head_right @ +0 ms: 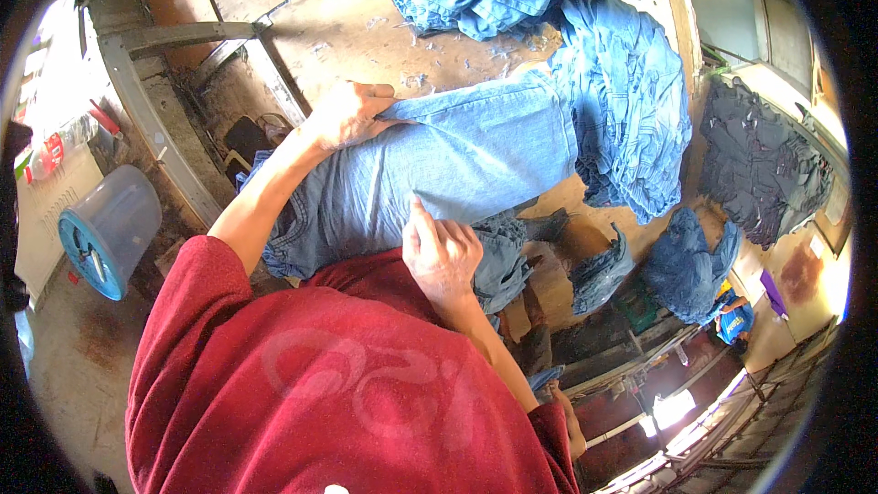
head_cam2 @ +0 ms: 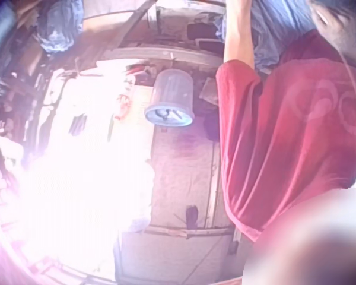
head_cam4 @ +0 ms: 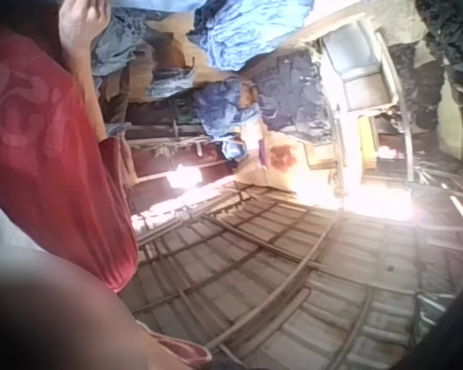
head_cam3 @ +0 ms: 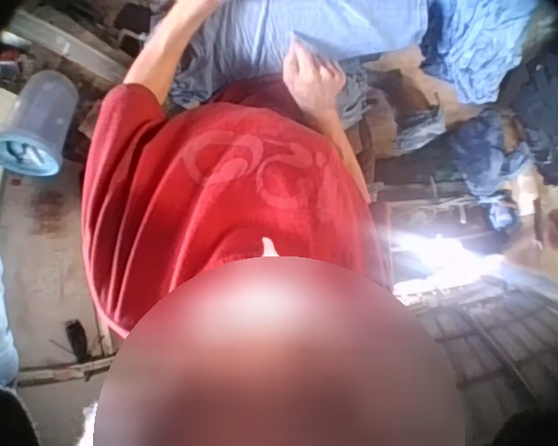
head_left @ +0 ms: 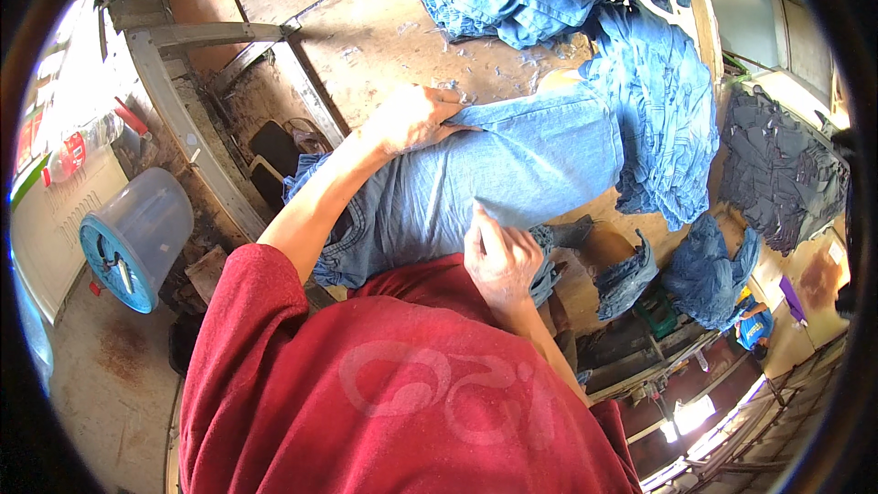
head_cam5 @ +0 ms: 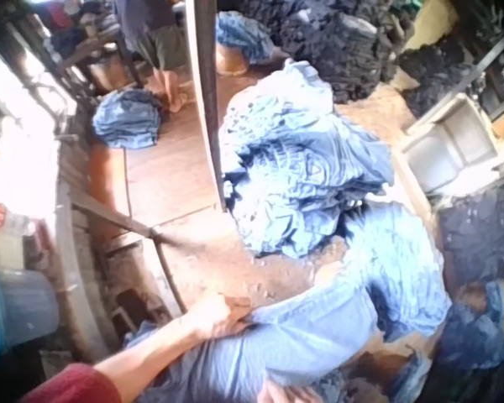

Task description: The person repeatedly picks up denim jeans, aligns the pocket area, and uses a small handheld tool to scrape or abrade the fabric. After each treatment, the jeans are placed back on a pile. The process is repeated for multiple pairs.

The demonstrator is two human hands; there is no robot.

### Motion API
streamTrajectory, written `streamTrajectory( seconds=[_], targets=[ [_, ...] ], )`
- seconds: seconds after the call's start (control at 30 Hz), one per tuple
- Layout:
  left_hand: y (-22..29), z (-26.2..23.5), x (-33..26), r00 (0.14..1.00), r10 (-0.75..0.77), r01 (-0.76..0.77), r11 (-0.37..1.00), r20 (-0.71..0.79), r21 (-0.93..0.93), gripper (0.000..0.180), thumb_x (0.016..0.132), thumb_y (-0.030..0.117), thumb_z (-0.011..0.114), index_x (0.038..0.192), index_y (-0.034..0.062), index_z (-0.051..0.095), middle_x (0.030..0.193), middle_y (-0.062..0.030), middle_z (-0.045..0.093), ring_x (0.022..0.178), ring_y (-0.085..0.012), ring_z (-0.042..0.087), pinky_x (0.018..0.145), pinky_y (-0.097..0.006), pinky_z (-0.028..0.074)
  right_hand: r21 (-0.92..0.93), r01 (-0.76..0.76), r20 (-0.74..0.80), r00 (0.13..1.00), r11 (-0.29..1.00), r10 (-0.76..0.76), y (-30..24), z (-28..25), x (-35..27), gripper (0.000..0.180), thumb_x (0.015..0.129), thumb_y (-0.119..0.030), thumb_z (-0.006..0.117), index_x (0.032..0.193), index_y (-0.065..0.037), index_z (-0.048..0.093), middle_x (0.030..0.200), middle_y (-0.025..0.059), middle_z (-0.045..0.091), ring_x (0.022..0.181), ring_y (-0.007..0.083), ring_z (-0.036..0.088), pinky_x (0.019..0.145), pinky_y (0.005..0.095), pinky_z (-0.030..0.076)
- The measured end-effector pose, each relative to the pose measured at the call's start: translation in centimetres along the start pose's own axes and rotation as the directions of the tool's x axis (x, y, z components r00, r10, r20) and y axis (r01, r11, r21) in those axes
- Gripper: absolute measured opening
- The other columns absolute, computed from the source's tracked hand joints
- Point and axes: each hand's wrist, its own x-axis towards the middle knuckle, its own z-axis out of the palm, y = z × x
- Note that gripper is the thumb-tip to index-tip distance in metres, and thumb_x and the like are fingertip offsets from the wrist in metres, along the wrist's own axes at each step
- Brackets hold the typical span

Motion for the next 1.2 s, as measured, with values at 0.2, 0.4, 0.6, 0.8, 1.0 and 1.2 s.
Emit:
streamTrajectory(
  seconds=[0.2, 0.4, 0.6, 0.8, 1.0, 1.2],
  targets=[
    [0.1, 0.0, 0.0, 0.999, 0.006, -0.011, 0.992, -0.032, -0.128, 0.039, 0.09, 0.047, 0.077, 0.096, 0.0083, 0.076, 0.095, -0.009, 0.076, 0.084, -0.0321, 0.075, 0.074, -0.042, 0.061, 0.048, -0.02, -0.081, 0.996, 0.999, 0.024, 1.4, 2.9, 2.7, 0.027, 0.086, -0.009, 0.076, 0.113, -0.01, 0.078, 0.06, 0.0037, 0.062, 0.05, 0.0217, 0.06, 0.053, 0.0348, 0.049],
    [0.0, -0.1, 0.1, 0.998, 0.036, -0.041, 0.994, -0.051, -0.105, 0.04, 0.09, 0.047, 0.076, 0.093, 0.0076, 0.075, 0.086, -0.01, 0.071, 0.08, -0.0334, 0.073, 0.07, -0.043, 0.06, -0.021, -0.018, -0.035, 0.999, 1.0, 0.017, 0.9, 3.0, 4.4, 0.024, 0.084, -0.005, 0.077, 0.107, -0.011, 0.078, 0.058, 0.0033, 0.061, 0.048, 0.0224, 0.06, 0.053, 0.0349, 0.049],
    [0.2, -0.1, 0.1, 0.996, 0.047, -0.056, 0.991, -0.082, -0.121, 0.039, 0.091, 0.047, 0.075, 0.09, 0.0077, 0.074, 0.087, -0.0095, 0.07, 0.078, -0.034, 0.072, 0.069, -0.043, 0.059, -0.085, -0.028, 0.009, 1.0, 0.996, 0.028, -0.1, 1.5, 2.7, 0.023, 0.086, -0.006, 0.077, 0.108, -0.011, 0.079, 0.059, 0.0038, 0.063, 0.049, 0.0218, 0.06, 0.053, 0.0341, 0.049],
    [0.2, -0.2, 0.1, 0.997, 0.039, -0.047, 0.991, -0.062, -0.128, 0.04, 0.091, 0.047, 0.075, 0.091, 0.0076, 0.074, 0.088, -0.0092, 0.071, 0.079, -0.0338, 0.073, 0.069, -0.043, 0.06, 0.119, -0.042, -0.09, 0.994, 0.992, 0.053, 0.4, 1.1, 1.3, 0.024, 0.086, -0.004, 0.077, 0.11, -0.007, 0.079, 0.069, 0.0069, 0.069, 0.053, 0.0242, 0.063, 0.053, 0.0352, 0.05],
    [0.1, 0.0, 0.1, 0.994, 0.055, -0.064, 0.994, -0.095, -0.094, 0.039, 0.091, 0.047, 0.075, 0.091, 0.0073, 0.075, 0.09, -0.0097, 0.072, 0.079, -0.034, 0.073, 0.071, -0.043, 0.06, -0.02, -0.004, -0.049, 0.999, 1.0, 0.003, 1.4, 2.9, 3.3, 0.028, 0.084, -0.007, 0.076, 0.112, -0.01, 0.078, 0.065, 0.0018, 0.064, 0.052, 0.0204, 0.059, 0.053, 0.0339, 0.049],
    [0.3, -0.2, 0.1, 0.996, 0.037, -0.046, 0.991, -0.076, -0.127, 0.039, 0.091, 0.047, 0.075, 0.091, 0.0079, 0.075, 0.09, -0.0089, 0.073, 0.08, -0.0335, 0.074, 0.071, -0.043, 0.06, -0.087, 0.002, 0.016, 1.0, 0.996, -0.001, 0.7, 1.9, 3.0, 0.029, 0.083, -0.008, 0.076, 0.112, -0.011, 0.078, 0.061, 0.0007, 0.062, 0.051, 0.0205, 0.06, 0.052, 0.0327, 0.05]
  ],
)
